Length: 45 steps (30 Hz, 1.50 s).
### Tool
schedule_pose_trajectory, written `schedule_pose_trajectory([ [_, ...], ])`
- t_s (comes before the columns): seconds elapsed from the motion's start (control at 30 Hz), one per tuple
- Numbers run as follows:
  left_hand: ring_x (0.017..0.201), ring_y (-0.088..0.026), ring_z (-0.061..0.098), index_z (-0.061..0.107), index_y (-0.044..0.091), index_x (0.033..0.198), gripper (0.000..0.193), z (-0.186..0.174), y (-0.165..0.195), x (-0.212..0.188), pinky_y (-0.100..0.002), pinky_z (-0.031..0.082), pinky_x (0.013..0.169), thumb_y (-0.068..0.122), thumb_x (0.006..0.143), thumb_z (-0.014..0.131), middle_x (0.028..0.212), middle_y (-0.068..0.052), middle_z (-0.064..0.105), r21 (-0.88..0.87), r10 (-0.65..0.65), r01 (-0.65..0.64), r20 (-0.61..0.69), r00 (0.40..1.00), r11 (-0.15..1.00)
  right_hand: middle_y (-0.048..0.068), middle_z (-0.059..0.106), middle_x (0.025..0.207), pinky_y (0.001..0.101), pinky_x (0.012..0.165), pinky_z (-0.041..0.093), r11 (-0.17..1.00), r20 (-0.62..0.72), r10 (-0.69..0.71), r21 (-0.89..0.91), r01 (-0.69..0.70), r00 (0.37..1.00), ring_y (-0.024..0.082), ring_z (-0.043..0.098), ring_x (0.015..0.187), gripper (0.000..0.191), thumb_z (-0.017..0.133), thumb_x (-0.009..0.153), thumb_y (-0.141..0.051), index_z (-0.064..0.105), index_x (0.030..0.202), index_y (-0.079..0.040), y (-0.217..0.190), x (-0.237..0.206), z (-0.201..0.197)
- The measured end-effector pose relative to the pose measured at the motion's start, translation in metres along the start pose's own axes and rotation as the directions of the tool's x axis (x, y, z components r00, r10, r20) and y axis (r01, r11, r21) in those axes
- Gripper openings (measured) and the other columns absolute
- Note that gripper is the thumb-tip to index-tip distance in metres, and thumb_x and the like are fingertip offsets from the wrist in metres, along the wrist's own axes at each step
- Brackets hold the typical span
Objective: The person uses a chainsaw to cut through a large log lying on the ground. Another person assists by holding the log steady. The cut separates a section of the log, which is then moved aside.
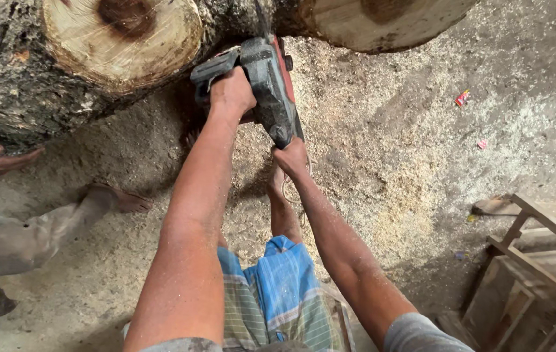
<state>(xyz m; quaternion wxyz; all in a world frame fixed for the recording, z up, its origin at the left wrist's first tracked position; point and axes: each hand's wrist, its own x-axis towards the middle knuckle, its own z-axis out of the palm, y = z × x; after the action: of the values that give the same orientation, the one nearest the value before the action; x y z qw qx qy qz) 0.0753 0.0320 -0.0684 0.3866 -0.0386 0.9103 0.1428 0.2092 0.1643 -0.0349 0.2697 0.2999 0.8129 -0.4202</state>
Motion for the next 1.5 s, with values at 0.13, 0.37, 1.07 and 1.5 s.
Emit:
schedule_pose_trajectory([
  [0.13, 0.099, -0.037, 0.075, 0.057, 0.001, 0.126, 0.059, -0.005, 0.002, -0.001, -0.044, 0.059, 0.086, 0.021, 0.076, 0.082, 0.11, -0.025, 0.073, 0.021, -0.035, 0.033, 0.106, 0.994, 0.999, 0.007, 0.067, 0.068, 0.037, 0.056, 0.055, 0.998, 0.05, 0.042, 0.04, -0.044, 0.998, 0.02, 0.065, 0.057, 0.015, 0.067, 0.066, -0.015, 0.063, 0.075, -0.004, 0.0, -0.001, 0.0],
  [0.37, 0.105, -0.038, 0.072, 0.067, 0.002, 0.116, 0.046, -0.012, 0.001, -0.003, -0.044, 0.058, 0.088, 0.016, 0.074, 0.079, 0.113, -0.025, 0.072, 0.0, -0.031, 0.031, 0.067, 0.997, 1.0, 0.007, 0.066, 0.069, 0.035, 0.055, 0.053, 0.997, 0.093, 0.044, 0.053, -0.049, 0.995, 0.018, 0.063, 0.058, 0.014, 0.067, 0.066, -0.012, 0.063, 0.076, -0.003, -0.002, -0.007, -0.002],
  [1.07, 0.095, -0.036, 0.077, 0.066, -0.005, 0.122, 0.052, -0.033, 0.003, -0.004, -0.042, 0.062, 0.081, 0.006, 0.071, 0.071, 0.103, -0.024, 0.077, 0.054, -0.049, 0.038, 0.237, 0.97, 0.998, 0.008, 0.065, 0.072, 0.0328, 0.052, 0.055, 0.991, 0.142, 0.097, 0.074, -0.108, 0.985, 0.017, 0.061, 0.057, 0.015, 0.065, 0.066, -0.008, 0.062, 0.079, -0.002, -0.016, -0.015, -0.006],
  [1.5, 0.101, -0.037, 0.073, 0.067, -0.003, 0.118, 0.052, -0.041, 0.002, -0.006, -0.043, 0.059, 0.086, 0.009, 0.069, 0.076, 0.107, -0.027, 0.074, 0.047, -0.048, 0.039, 0.209, 0.977, 0.998, 0.006, 0.062, 0.068, 0.0317, 0.046, 0.052, 0.99, 0.155, 0.124, 0.042, -0.132, 0.98, 0.015, 0.057, 0.053, 0.011, 0.064, 0.066, -0.007, 0.06, 0.076, -0.003, -0.014, -0.016, -0.002],
])
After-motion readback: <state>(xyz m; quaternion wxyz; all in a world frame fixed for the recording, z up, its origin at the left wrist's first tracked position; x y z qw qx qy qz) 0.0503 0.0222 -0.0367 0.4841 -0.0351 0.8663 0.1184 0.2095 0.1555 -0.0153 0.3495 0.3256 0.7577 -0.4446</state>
